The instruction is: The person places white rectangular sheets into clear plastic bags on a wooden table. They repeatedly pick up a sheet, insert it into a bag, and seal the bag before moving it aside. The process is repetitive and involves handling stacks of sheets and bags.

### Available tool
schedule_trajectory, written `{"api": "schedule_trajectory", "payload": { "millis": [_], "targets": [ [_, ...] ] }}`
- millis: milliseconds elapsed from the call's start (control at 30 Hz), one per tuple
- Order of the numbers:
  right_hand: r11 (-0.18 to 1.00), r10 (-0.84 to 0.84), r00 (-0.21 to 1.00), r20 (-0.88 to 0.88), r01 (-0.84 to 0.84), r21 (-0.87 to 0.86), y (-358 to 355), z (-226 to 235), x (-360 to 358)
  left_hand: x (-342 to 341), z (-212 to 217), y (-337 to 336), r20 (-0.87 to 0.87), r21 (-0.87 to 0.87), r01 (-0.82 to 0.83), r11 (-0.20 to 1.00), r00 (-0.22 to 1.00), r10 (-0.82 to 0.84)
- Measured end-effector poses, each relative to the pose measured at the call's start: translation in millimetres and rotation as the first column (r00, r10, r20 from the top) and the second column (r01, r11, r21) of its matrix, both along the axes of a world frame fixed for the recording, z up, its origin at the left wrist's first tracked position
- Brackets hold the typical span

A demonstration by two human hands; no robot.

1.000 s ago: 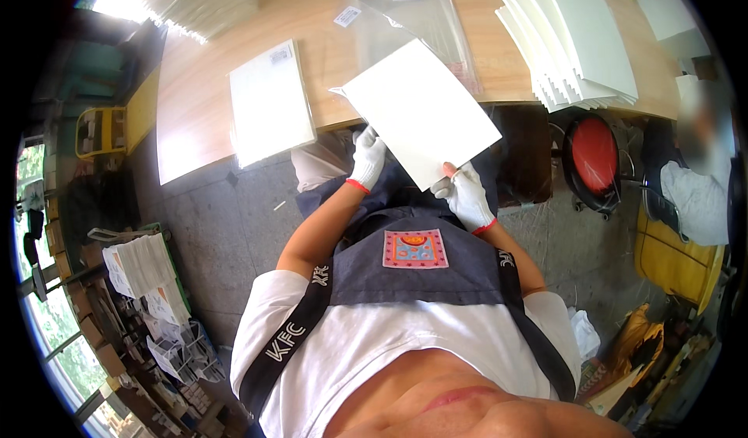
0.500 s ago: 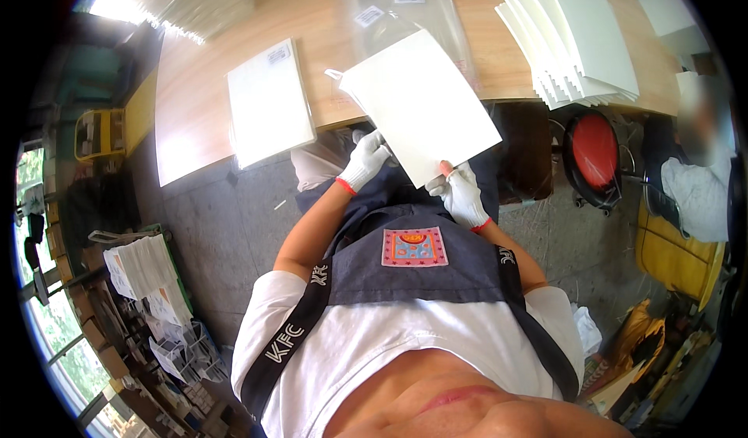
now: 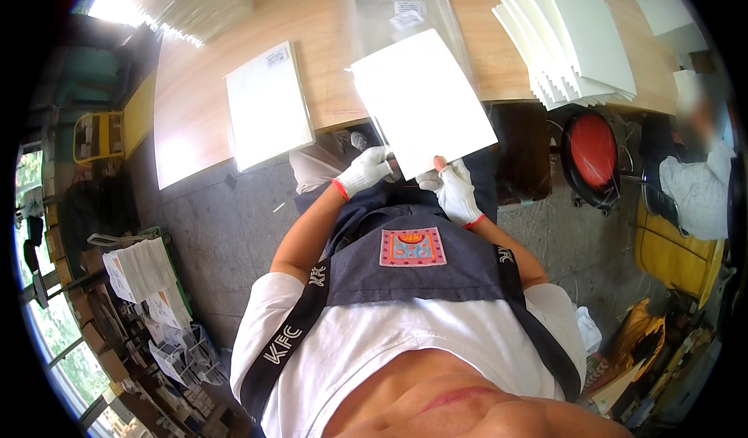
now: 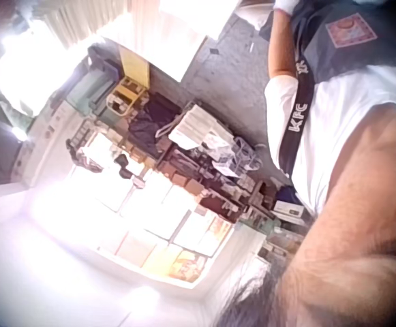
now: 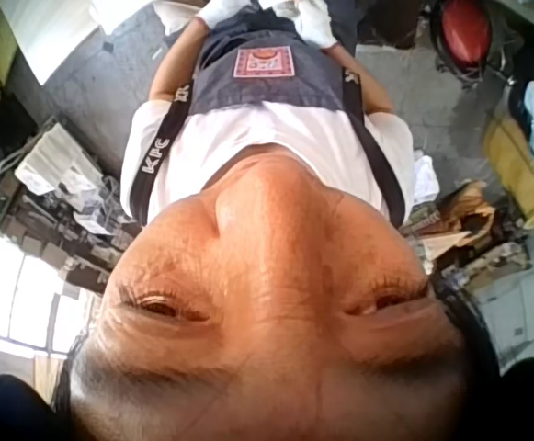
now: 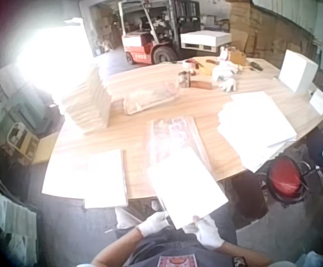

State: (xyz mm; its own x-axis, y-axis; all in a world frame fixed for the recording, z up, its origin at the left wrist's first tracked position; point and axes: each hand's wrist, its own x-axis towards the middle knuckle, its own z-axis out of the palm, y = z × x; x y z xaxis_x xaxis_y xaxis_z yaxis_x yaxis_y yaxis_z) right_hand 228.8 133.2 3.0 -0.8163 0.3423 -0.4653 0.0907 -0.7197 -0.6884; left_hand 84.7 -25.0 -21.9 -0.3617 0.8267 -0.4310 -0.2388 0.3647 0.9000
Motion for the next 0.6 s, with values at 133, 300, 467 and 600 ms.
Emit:
{"api": "schedule_trajectory", "payload": {
  "millis": [133,300,467,600],
  "targets": [
    [0.996,-0.03,0.996,0.089,0.037,-0.078,13,-9,-22,2,-8,0,0.069,-0.017,0.012,1.0,0.998,-0.011],
    [0.926,-0.104,0.994,-0.037,0.083,-0.367,20,-6,-48,-9,-3,5,0.049,-0.158,-0.045,0.986,0.997,0.053],
    [0.888,0.383,0.921,0.067,-0.388,0.247,17,1,-28,5,-6,1,0.188,-0.131,-0.583,0.802,0.78,0.597],
    [0.371,0.473,0.816,0.333,-0.527,0.765,16,28,-48,1,-1,-7,0.076,-0.095,-0.538,0.838,0.835,0.545]
  ]
}}
